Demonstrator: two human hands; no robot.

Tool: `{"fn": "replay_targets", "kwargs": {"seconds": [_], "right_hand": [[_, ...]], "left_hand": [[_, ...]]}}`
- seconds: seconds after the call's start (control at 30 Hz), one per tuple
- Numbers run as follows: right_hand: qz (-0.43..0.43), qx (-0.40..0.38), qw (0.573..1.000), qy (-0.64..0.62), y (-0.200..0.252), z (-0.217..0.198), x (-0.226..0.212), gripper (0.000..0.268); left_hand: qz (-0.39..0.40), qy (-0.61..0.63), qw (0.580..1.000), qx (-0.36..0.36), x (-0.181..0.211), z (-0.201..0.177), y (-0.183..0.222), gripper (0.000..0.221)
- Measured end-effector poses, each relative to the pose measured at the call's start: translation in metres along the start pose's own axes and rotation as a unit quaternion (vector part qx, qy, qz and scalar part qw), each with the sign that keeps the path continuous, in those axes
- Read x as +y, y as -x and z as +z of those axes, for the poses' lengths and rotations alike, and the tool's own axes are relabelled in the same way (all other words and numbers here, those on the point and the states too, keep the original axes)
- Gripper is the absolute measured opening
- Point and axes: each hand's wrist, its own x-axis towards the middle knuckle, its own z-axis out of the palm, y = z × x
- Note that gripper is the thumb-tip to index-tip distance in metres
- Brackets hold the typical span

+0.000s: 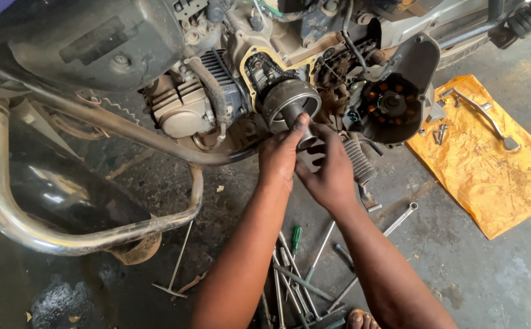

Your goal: Dismantling and reassembling components of a motorcycle engine using various hand tools.

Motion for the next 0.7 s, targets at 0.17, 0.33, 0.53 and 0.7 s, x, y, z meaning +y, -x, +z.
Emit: {"fn": "replay_targets", "kwargs": {"seconds": [0.17,0.33,0.53,0.7], "right_hand": [[-0.208,0.057,0.956,0.2,-0.005,0.02,0.017,0.056],[0.07,0.012,0.996,0.056,-0.013,0.014,0.017,0.039],[0.183,-0.04,0.979,-0.084,-0.014,-0.001,0.005,0.044],[-0.197,0.027,0.969,0.144,-0.001,0.013,0.023,0.057]], "left_hand": [[0.069,-0.054,0.995,0.052,-0.009,-0.01,0.007,0.057],[-0.082,0.264,0.949,-0.15,-0.064,-0.044,-0.033,0.031],[-0.07,0.151,0.98,-0.109,0.003,-0.008,-0.007,0.052],[0.013,0.016,1.0,0.02,0.006,0.009,0.01,0.057]]}}
